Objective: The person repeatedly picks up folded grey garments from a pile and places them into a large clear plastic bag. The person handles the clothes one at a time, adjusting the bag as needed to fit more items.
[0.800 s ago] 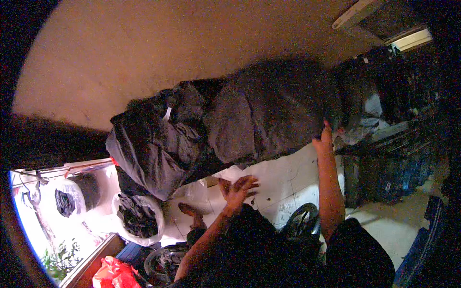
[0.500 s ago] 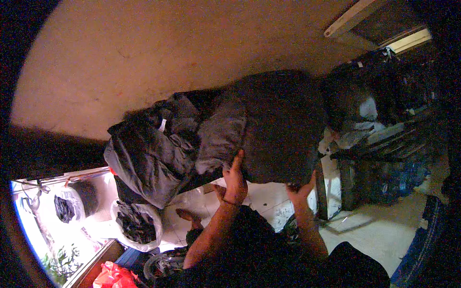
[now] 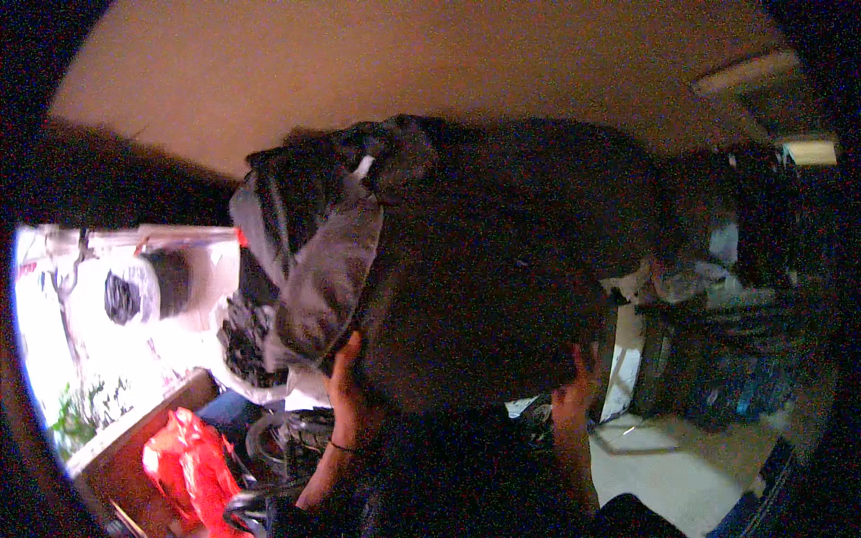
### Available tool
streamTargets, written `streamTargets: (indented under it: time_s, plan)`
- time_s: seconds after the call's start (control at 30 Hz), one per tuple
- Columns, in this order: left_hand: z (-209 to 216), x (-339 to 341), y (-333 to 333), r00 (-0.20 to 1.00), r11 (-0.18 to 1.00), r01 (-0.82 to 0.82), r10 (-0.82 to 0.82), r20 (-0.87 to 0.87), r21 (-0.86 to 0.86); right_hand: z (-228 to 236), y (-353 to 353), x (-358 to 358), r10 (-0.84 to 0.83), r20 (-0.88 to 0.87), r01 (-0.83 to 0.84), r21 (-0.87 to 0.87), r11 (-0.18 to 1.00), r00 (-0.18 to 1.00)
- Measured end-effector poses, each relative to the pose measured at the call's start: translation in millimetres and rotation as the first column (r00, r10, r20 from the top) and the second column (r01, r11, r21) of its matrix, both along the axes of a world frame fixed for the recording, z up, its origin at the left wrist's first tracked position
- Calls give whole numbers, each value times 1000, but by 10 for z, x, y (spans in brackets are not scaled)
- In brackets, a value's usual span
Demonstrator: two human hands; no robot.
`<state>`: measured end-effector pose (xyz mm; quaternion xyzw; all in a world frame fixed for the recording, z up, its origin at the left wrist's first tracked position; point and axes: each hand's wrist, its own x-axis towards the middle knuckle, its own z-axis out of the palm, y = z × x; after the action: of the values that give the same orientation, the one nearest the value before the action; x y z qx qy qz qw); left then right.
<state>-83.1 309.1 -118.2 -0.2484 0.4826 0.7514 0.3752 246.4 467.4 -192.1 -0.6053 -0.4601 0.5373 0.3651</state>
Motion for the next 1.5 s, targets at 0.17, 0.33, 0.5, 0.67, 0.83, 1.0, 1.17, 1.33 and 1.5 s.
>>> streamTargets:
  time_s: [0.17, 0.33, 0.5, 0.67, 0.83, 1.0, 1.17, 1.33, 1.5]
  plan:
    - [462, -544, -677, 849, 924, -91, -123, -514, -371, 1320, -444, -972, -50, 575, -170, 323, 931, 817]
    - [1033, -1092, -1007, 657, 911, 222, -403, -638, -347, 1578, -1331, -1752, 627, 637, -888, 401, 227, 448]
    - [834, -1533, -1996, 329, 849, 383, -493, -806, -363, 1255, -2420, -2432, 297, -487, -420, -164, 893, 821]
    - [237, -1890, -3199, 530, 891, 272, -453, -717, -363, 1092, -3523, -3335, 539, -80, -540, -1, 841, 839]
    - [-473, -2240, -4127, 738, 859, 317, -489, -464, -401, 908, -4133, -3990, 897, 317, -916, -154, 369, 308]
    - [-1320, -1938, -4495, 556, 645, 615, -763, -330, -454, 716, -4000, -4103, 991, -93, -837, -531, -130, -95]
    - [-1540, -1570, -4422, 561, 649, 675, -760, -327, -350, 158, -3245, -4018, 936, 146, -656, -679, 330, 321]
    - [-1362, -1738, -4485, 409, 551, 682, -832, -374, -481, -744, -3237, -4237, 959, -45, -301, -953, 43, 279]
    - [-1252, -1973, -4300, 348, 542, 630, -837, -422, -556, -920, -3580, -4936, 941, 32, -273, -953, 130, 338]
